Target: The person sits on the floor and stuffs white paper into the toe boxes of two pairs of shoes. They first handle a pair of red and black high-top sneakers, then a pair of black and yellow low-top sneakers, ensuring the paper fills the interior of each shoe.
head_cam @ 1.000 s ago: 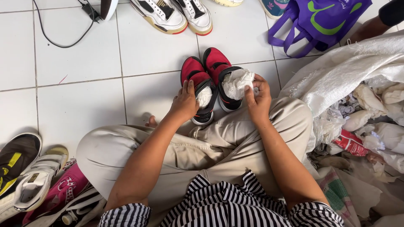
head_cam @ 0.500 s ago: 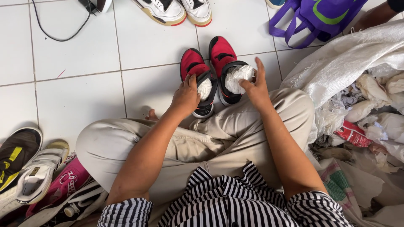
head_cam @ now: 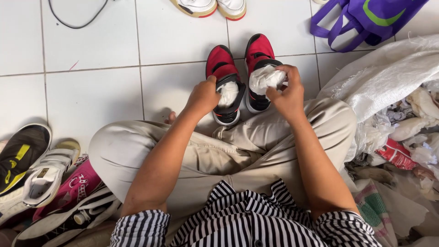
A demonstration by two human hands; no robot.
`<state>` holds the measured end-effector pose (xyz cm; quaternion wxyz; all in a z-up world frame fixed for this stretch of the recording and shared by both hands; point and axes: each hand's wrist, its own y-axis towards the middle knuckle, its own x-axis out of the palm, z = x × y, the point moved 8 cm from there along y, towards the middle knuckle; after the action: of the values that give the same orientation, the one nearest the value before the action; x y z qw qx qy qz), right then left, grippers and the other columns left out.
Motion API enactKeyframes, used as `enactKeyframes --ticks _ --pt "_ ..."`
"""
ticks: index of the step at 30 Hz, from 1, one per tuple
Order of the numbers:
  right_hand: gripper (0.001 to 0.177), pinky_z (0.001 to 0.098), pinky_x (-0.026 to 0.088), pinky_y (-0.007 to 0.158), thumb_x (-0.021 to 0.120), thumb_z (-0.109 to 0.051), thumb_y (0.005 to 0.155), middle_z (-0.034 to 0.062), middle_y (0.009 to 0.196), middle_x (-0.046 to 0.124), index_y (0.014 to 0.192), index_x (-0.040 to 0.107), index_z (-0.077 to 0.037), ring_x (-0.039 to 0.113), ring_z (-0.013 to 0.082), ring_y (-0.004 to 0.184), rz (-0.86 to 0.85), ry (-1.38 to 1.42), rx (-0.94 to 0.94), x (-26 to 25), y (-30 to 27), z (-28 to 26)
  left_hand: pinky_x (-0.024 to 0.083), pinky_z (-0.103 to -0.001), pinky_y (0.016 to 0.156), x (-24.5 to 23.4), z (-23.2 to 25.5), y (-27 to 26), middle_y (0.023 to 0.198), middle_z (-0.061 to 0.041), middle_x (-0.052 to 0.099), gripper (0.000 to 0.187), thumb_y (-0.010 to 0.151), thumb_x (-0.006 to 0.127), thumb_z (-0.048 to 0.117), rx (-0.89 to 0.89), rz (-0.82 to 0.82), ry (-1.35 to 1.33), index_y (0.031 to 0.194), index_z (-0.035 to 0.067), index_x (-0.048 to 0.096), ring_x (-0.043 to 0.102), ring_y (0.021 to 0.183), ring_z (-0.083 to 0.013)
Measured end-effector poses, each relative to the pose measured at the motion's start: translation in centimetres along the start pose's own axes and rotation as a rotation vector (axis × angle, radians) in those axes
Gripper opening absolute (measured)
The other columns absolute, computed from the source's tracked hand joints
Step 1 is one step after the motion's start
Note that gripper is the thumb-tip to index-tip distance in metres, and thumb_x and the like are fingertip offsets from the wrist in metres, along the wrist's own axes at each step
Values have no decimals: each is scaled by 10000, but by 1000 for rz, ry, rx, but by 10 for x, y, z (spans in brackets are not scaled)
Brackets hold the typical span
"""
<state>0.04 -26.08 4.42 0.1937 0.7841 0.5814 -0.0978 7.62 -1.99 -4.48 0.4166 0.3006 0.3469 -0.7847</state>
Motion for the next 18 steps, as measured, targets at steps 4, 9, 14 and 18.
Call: enactKeyframes --ticks 4,9,14,18 --pt "532 521 605 788 675 2 763 194 1133 639 1273 562 -101 667 390 1000 -163 -259 155 0 20 60 635 -499 640 7 -11 2 933 -246 721 360 930 604 151 -26 -62 166 1244 -14 543 758 828 -414" --pt "470 535 605 738 702 -59 753 187 1060 686 1213 634 -128 710 437 974 -253 -489 202 2 41 90 624 -537 689 -7 0 -14 881 -205 726 365 952 586 209 -28 -147 384 1226 -29 540 760 817 -390" --pt "271 384 627 612 665 -57 789 62 815 683 1036 716 -155 749 259 732 -312 -1152 -189 42 38 55 615 -532 718 -16 9 -26 875 -197 727 399 1006 551 270 -20 -177 447 1235 -57 563 763 826 -368" --pt "117 331 574 509 671 -51 767 33 654 651 822 687 -154 688 185 598 -389 -1295 -297 62 49 61 619 -529 734 -3 15 -19 880 -178 711 426 1016 577 332 -24 -107 522 1214 -45 564 760 838 -367"
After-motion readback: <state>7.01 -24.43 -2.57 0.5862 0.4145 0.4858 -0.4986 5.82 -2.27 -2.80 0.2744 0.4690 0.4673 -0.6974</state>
